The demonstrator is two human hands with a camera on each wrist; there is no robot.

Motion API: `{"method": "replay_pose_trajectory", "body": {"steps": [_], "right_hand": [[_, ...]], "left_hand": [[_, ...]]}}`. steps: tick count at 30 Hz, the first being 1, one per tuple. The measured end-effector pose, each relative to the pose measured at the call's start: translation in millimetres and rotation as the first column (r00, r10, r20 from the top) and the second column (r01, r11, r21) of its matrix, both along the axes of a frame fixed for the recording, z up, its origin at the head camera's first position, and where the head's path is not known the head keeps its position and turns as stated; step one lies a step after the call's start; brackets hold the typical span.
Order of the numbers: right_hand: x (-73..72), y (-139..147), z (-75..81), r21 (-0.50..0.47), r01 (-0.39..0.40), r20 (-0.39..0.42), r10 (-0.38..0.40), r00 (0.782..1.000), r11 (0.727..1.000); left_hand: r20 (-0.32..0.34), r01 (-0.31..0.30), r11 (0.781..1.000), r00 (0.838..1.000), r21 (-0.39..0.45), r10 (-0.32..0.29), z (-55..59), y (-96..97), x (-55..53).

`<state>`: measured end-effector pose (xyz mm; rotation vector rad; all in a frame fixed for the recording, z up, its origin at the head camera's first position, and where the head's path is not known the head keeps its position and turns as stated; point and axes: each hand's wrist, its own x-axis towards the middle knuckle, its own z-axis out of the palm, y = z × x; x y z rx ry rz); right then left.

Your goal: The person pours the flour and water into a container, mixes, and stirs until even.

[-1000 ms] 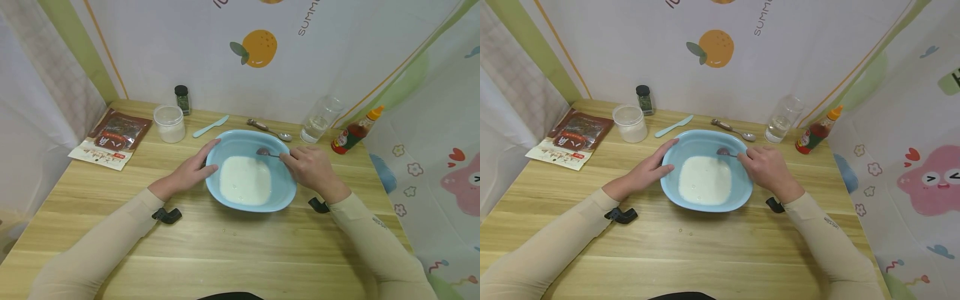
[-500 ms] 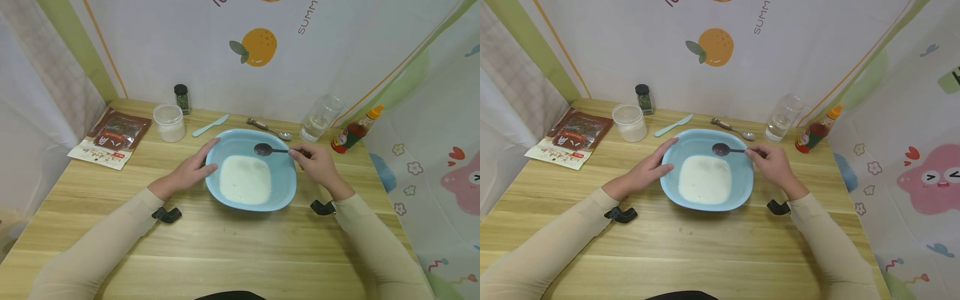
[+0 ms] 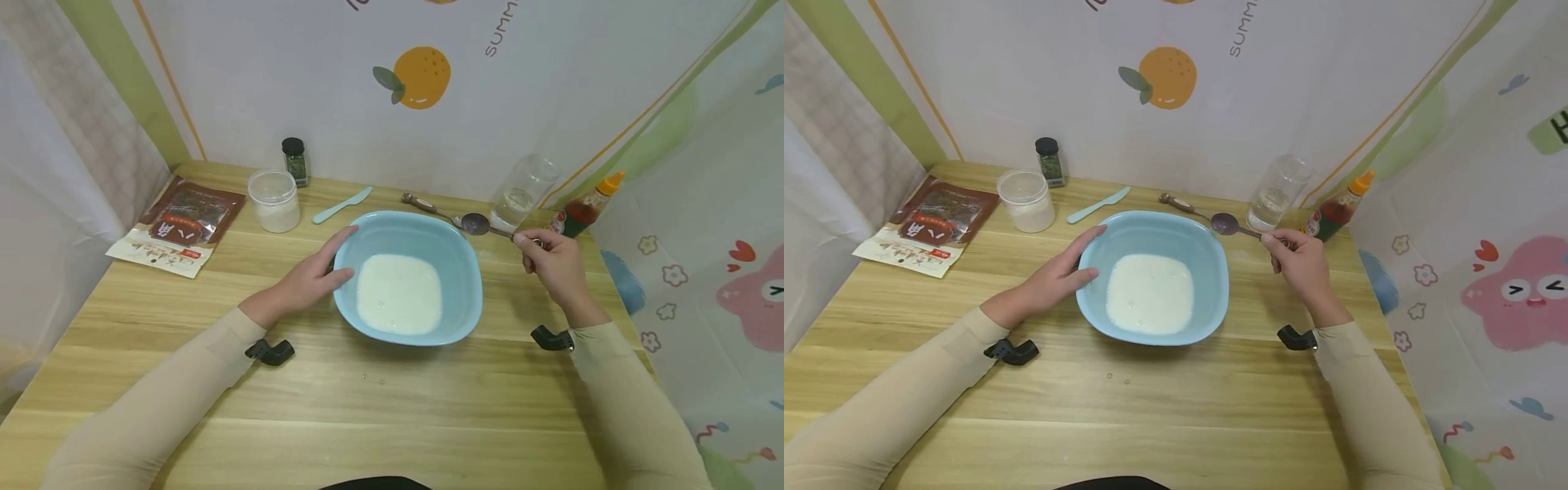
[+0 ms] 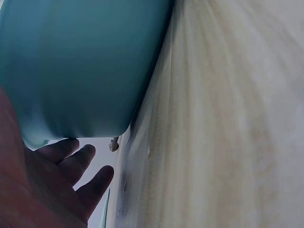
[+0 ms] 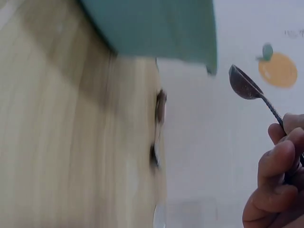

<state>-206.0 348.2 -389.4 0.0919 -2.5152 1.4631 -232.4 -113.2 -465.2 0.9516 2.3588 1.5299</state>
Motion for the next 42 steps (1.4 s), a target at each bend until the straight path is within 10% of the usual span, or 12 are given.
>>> {"method": "replay_pose_trajectory", "body": {"steps": [10, 21, 29, 35, 42], "right_hand": [[-3.1, 35, -23.8, 0.339, 0.130, -0.076, -0.111, 0.991, 0.932], [-2.7, 33, -49.5, 0.767, 0.175, -0.325, 0.139, 0.936, 0.617], [6.4, 32, -51.1, 0.867, 0.164, -0.375, 0.400, 0.837, 0.471], [16.8, 28, -53.5, 0.941, 0.064, -0.205, 0.411, 0.888, 0.332], [21.6, 23, -62.4, 0.963, 0.002, -0.119, 0.419, 0.900, 0.268]], "left_hand": [[-0.010, -0.010, 1.000, 1.000, -0.010, 0.010, 2.1, 0.8, 0.7], [0.000, -0.007, 1.000, 1.000, -0.002, 0.007, -1.9, 0.7, 1.3], [-0.003, -0.008, 1.000, 1.000, -0.005, 0.008, -0.4, 1.3, 0.9], [0.003, -0.003, 1.000, 1.000, 0.004, 0.003, 1.1, 2.6, 1.6], [-0.003, -0.003, 1.000, 1.000, 0.006, 0.003, -0.1, 2.7, 2.4]]}}
